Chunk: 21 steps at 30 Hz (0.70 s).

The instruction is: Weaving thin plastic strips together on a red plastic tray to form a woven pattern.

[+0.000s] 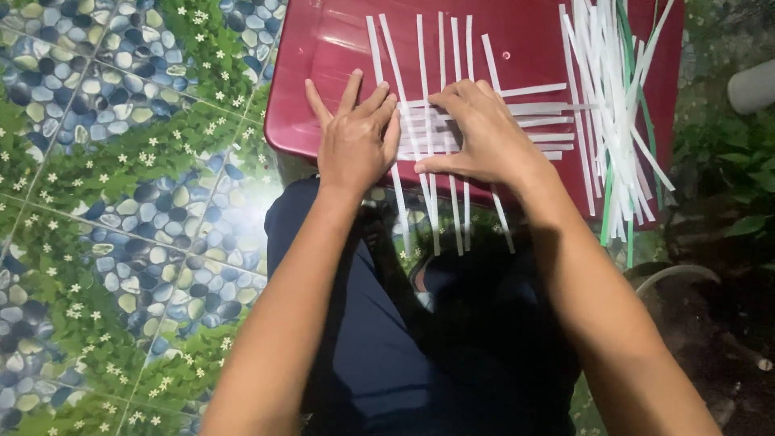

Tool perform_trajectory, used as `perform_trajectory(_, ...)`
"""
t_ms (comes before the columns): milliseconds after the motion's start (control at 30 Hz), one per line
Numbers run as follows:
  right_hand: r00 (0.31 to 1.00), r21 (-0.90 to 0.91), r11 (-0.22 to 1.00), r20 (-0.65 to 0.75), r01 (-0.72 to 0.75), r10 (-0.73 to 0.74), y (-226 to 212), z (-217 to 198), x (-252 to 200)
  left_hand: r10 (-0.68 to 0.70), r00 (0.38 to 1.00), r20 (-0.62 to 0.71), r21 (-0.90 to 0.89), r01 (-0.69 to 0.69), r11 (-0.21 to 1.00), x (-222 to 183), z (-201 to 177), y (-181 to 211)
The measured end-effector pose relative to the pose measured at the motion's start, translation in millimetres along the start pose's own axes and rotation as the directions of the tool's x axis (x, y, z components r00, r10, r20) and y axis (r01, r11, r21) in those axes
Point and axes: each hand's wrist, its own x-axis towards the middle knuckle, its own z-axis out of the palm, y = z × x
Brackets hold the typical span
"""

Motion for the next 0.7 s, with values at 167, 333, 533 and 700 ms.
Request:
perform_trajectory(167,0.999,-0.014,1.000,-0.034,0.009,-0.010,2.1,4.4,1.3,0.003,1.000,0.019,0.013,-0.003,1.000,-0.5,-0.5,-1.1)
perform_trajectory(333,0.989,-0.039,0.996,-0.122,0.078,-0.082,4.5,8.4,0.1,-0.005,1.000,0.023,0.024,0.005,1.000,-0.1,0.5,-0.8)
perform_trajectory(533,0.989,-0.049,0.995,-0.112,0.091,-0.096,4.3,7.5,3.8,-0.009,0.999,0.033,0.012,0.008,1.000,-0.7,1.7,-0.8)
perform_trajectory(700,0.995,-0.029,0.999,-0.090,0.033,-0.036,6.4,12.2,4.8,0.008,1.000,0.002,0.000,-0.008,1.000,-0.1,2.2,0.9)
